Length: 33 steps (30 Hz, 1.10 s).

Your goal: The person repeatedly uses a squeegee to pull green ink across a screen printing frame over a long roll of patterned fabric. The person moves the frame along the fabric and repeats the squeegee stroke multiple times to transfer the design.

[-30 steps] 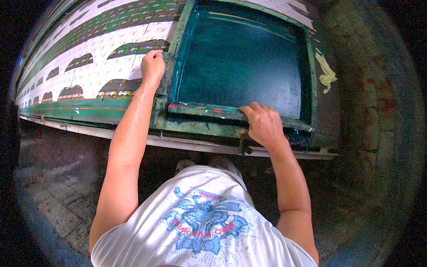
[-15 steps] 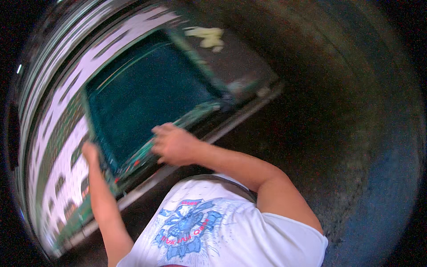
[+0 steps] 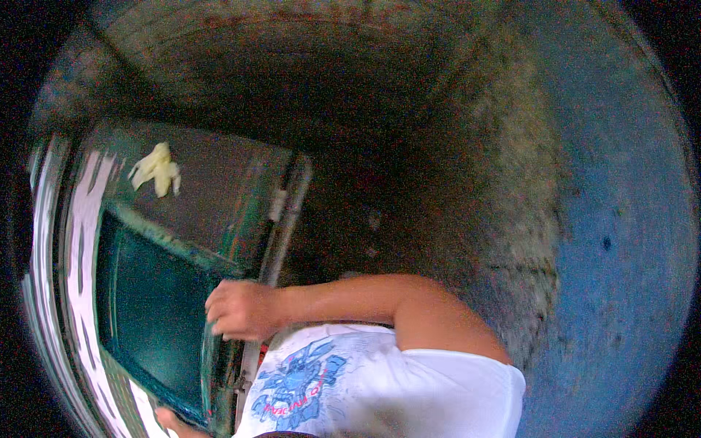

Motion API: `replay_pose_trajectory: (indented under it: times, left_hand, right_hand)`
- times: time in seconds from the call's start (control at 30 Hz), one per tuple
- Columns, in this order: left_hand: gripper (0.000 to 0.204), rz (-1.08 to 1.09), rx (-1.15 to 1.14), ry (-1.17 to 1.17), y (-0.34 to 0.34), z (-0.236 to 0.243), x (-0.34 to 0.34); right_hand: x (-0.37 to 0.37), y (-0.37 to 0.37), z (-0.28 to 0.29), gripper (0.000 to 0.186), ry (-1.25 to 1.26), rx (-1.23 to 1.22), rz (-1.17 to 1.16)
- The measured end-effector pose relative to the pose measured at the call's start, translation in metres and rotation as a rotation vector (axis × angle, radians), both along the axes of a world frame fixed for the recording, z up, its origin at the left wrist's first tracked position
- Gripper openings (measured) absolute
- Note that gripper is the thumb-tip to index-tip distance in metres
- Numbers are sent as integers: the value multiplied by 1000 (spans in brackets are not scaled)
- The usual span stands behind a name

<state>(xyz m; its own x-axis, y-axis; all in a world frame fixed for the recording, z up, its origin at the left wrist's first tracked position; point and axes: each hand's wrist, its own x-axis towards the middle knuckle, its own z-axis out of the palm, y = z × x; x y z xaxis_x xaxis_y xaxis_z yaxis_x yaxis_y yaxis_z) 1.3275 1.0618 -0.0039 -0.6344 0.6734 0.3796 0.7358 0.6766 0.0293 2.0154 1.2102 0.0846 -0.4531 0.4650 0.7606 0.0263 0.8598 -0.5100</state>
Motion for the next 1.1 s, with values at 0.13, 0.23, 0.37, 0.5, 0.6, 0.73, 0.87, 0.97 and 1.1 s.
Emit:
replay_pose_trajectory:
  times: [0.13,0.23,0.37,0.5,0.6,0.73,0.87,0.97,1.1]
  left_hand:
    - [53,86,34,-100,-26,-9,-8]
    - [58,215,236,-316,-53,-4,-43]
    - [90,393,273,-439,-54,-23,-29]
    - [103,416,279,-644,-35,-4,1]
    - [100,455,316,-731,-20,15,26]
    - [90,486,331,-875,-30,28,39]
    - [99,493,426,-802,-33,14,44]
    - [98,556,434,-735,-44,-1,33]
    - [88,556,367,-795,-29,20,28]
  right_hand:
    - [39,50,3,36,-138,-98,-172]
    - [18,99,-3,45,-172,-283,-243]
    - [-3,130,-31,52,-249,-422,-214]
    - [-18,139,-52,48,-102,-707,-55]
    - [-21,135,-72,46,-46,-769,-74]
    - [-27,132,-73,35,9,-788,-198]
    - [-16,134,-84,40,66,-927,-236]
    - [-19,145,-74,53,192,-937,18]
    - [-24,136,-7,60,251,-978,200]
